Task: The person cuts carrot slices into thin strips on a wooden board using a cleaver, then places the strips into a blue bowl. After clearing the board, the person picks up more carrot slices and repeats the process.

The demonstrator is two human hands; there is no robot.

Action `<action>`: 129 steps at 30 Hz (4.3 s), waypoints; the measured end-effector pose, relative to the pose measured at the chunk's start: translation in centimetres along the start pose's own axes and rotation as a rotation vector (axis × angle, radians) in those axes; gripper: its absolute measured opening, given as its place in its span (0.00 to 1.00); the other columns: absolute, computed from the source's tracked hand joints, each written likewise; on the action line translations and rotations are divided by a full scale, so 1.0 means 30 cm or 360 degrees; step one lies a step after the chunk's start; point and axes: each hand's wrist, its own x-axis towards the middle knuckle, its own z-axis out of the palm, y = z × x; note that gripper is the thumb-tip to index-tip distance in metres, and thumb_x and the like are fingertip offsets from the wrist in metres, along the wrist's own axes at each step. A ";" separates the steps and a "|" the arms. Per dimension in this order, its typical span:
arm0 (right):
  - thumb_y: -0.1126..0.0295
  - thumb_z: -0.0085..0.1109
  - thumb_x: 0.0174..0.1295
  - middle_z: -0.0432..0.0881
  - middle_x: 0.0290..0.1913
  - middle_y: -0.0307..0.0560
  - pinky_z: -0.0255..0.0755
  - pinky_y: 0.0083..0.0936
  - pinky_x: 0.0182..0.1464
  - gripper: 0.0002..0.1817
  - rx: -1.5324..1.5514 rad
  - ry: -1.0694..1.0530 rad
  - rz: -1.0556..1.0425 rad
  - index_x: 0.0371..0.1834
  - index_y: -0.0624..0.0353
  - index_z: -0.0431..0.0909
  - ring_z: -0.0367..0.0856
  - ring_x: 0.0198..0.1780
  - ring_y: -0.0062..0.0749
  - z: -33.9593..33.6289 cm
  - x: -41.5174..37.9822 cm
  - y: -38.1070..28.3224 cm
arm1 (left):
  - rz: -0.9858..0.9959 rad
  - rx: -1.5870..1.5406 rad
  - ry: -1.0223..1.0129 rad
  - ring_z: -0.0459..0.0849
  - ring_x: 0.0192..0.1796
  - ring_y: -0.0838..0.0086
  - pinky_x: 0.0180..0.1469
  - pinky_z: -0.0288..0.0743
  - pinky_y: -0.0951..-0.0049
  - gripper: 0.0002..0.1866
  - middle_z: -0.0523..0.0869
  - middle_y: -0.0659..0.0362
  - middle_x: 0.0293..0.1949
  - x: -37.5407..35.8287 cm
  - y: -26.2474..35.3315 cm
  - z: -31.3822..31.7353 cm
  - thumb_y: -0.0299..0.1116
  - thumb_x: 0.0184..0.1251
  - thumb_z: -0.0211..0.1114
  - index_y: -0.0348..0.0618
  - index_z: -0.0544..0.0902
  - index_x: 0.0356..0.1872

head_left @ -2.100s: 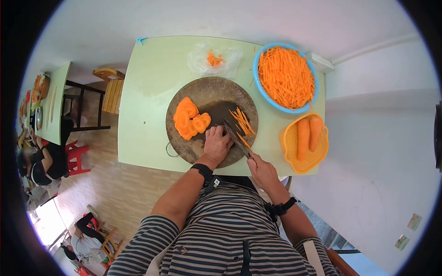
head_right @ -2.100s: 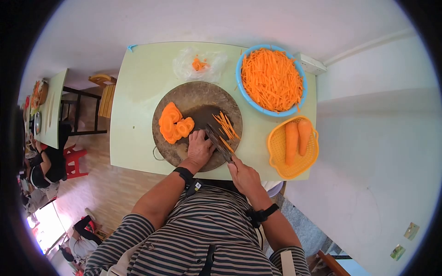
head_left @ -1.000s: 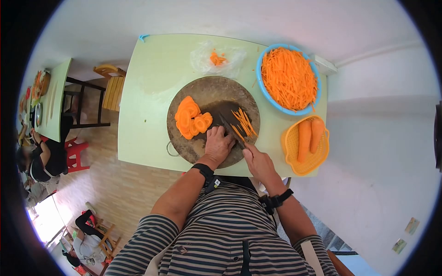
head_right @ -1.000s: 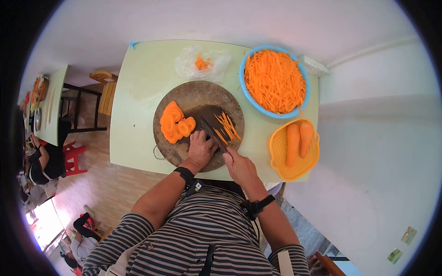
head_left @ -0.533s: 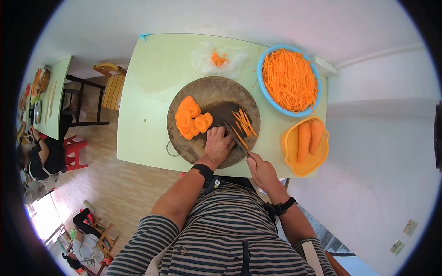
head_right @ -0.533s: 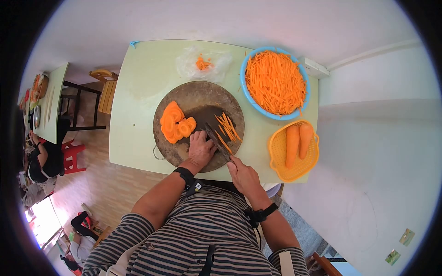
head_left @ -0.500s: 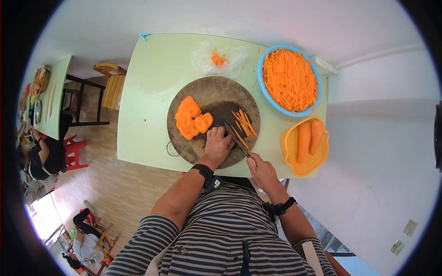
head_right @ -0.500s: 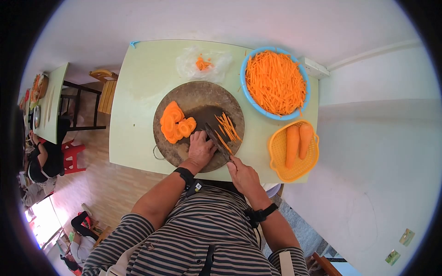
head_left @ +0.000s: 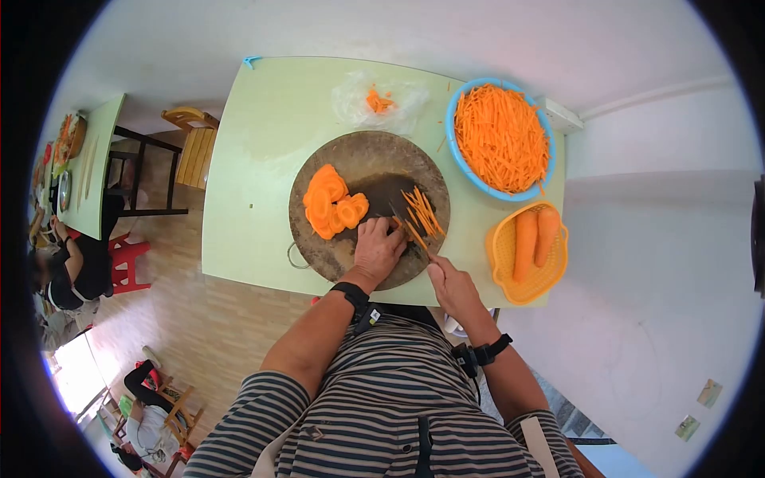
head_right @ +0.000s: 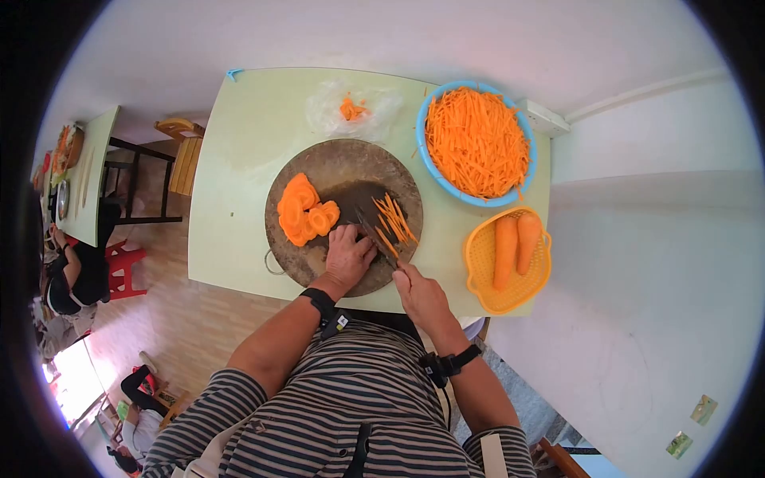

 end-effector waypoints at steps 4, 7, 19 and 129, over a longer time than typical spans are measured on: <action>0.51 0.47 0.78 0.86 0.43 0.69 0.78 0.52 0.50 0.24 -0.0085 -0.0099 0.0096 0.64 0.57 0.77 0.85 0.47 0.67 0.002 -0.033 0.003 | -0.0023 0.0019 -0.0042 0.75 0.50 0.57 0.52 0.67 0.58 0.14 0.78 0.55 0.43 -0.002 0.002 -0.003 0.33 0.52 0.75 0.49 0.88 0.42; 0.51 0.47 0.78 0.86 0.42 0.68 0.78 0.52 0.50 0.24 -0.0099 -0.0106 0.0113 0.65 0.56 0.76 0.85 0.46 0.66 0.004 -0.033 0.003 | -0.0032 0.0046 -0.0082 0.74 0.51 0.57 0.53 0.67 0.57 0.14 0.77 0.55 0.43 -0.002 0.004 -0.001 0.33 0.51 0.75 0.49 0.88 0.42; 0.50 0.48 0.77 0.87 0.43 0.67 0.78 0.51 0.50 0.24 -0.0251 -0.0131 0.0140 0.64 0.56 0.77 0.86 0.46 0.64 0.007 0.006 -0.054 | -0.0037 0.0030 -0.0062 0.74 0.51 0.56 0.53 0.67 0.56 0.15 0.77 0.54 0.43 -0.002 0.008 -0.005 0.34 0.50 0.75 0.49 0.89 0.42; 0.52 0.48 0.78 0.86 0.45 0.69 0.78 0.47 0.52 0.23 0.0166 -0.0005 0.0014 0.62 0.59 0.78 0.84 0.49 0.66 0.041 0.081 -0.026 | -0.0027 -0.0072 0.0080 0.77 0.48 0.59 0.53 0.68 0.60 0.09 0.80 0.58 0.42 0.009 0.007 -0.004 0.30 0.54 0.72 0.45 0.86 0.37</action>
